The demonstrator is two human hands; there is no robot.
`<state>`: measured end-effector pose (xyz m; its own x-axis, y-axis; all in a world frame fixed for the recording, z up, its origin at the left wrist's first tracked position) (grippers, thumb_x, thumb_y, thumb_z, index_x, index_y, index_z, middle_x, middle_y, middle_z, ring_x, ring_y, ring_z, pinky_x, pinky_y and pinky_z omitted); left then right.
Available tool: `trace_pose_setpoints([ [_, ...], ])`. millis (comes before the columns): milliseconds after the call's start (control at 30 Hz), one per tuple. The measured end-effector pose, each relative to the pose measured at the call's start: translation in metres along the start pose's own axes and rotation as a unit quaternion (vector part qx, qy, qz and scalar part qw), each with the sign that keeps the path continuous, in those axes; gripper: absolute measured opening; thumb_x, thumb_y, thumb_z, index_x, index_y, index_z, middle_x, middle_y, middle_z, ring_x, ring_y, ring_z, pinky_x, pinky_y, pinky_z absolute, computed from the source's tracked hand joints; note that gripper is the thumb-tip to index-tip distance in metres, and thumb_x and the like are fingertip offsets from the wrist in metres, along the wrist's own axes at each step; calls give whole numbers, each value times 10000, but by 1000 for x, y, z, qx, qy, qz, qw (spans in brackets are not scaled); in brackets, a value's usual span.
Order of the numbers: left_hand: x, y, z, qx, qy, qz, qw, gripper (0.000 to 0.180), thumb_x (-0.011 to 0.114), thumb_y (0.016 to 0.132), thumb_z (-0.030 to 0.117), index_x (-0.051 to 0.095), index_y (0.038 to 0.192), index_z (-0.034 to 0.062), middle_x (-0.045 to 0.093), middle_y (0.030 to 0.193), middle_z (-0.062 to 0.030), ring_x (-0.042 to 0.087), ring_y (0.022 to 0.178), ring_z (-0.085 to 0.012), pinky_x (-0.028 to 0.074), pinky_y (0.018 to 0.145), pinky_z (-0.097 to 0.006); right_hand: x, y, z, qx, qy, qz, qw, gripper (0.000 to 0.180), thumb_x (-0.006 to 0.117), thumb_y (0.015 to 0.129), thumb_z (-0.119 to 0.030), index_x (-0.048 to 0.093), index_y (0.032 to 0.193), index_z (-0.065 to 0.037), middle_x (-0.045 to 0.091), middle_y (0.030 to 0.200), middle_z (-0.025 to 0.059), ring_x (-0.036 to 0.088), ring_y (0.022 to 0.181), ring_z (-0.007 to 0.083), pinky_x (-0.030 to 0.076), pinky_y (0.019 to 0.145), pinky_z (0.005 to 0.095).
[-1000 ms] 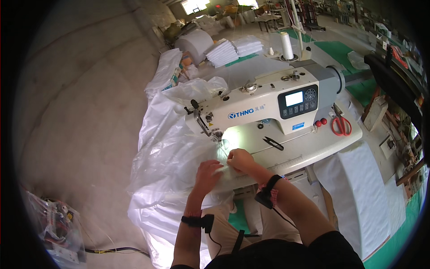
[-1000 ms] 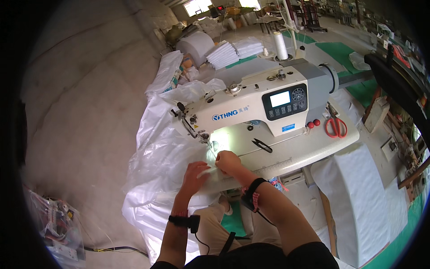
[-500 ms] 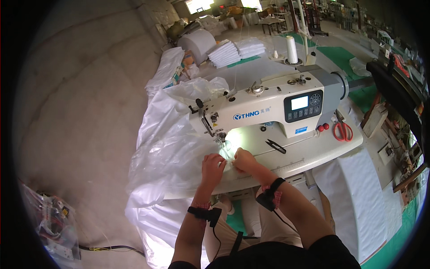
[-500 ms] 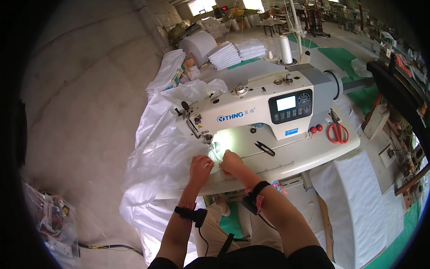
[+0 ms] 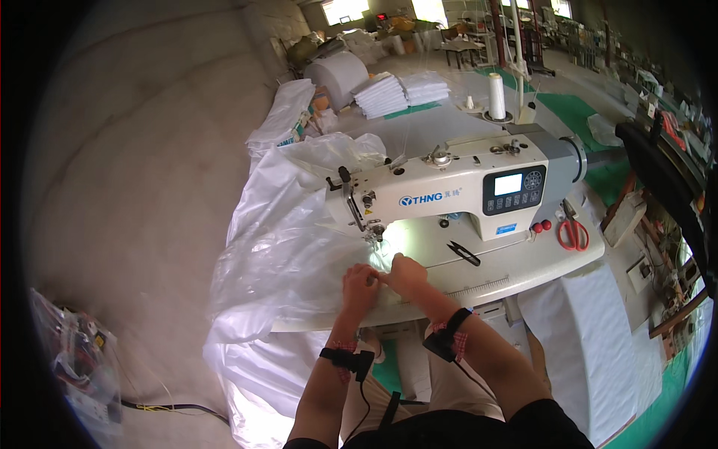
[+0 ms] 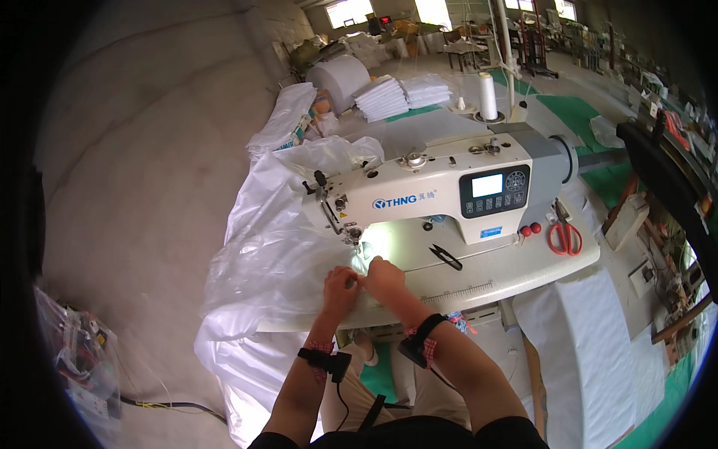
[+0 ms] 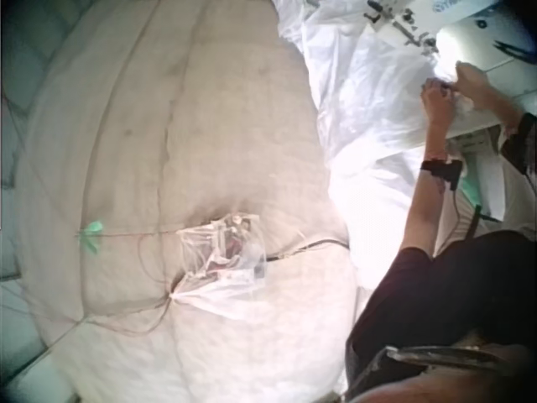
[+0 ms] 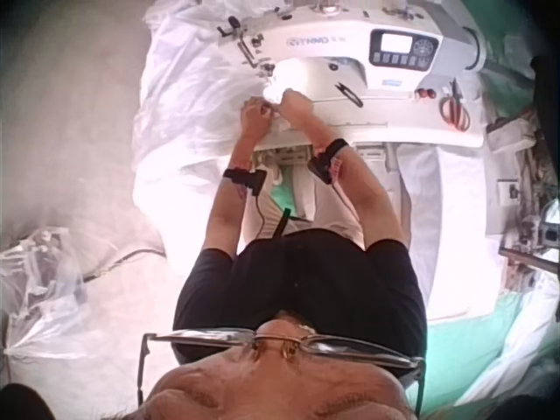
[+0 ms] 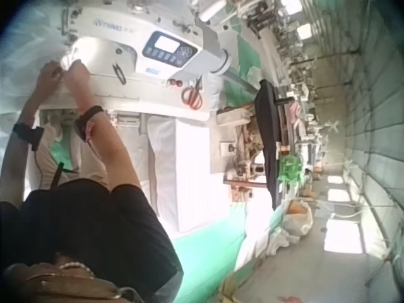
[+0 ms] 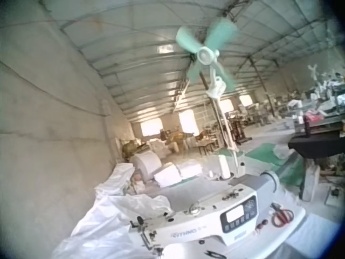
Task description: Sewing large white plastic sheets using an industrial sewing machine.
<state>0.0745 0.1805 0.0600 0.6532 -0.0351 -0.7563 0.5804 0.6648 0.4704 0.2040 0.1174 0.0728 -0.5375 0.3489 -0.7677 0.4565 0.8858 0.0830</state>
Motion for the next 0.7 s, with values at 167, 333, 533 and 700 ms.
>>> trace_pose_setpoints([
  [167,-3,-2,-1,-11,-52,-4,999,125,670,699,130,626,813,107,587,950,-49,526,959,-262,389,869,-391,16,-1,11,83,66,16,994,305,661,736,-329,651,848,-45,657,868,164,639,850,306,498,734,402],
  [333,-13,-3,9,27,-70,62,995,144,631,692,71,637,833,99,594,956,-44,535,918,-260,413,838,-359,20,-2,12,67,42,23,997,237,640,728,-273,656,824,-57,658,837,151,639,823,309,497,724,395],
  [533,-6,-15,18,55,42,7,998,299,549,717,25,680,961,138,600,987,-35,540,939,-267,426,844,-374,16,0,13,36,48,51,997,214,637,728,-258,657,750,-47,655,752,147,641,730,300,495,667,390],
  [700,-9,0,0,-5,-69,-75,995,246,563,770,73,689,972,136,630,905,-64,566,872,-265,425,847,-387,11,7,20,34,115,-59,991,205,650,722,-234,650,688,-32,620,571,108,617,541,233,479,561,354],
])
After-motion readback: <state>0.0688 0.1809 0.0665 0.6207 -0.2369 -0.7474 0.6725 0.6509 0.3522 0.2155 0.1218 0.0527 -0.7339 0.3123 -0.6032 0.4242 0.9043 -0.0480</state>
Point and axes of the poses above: each hand's wrist, its own y-axis towards the middle knuckle, its own x-axis out of the palm, z = x × y, the point moved 3 cm from there along y, towards the middle knuckle
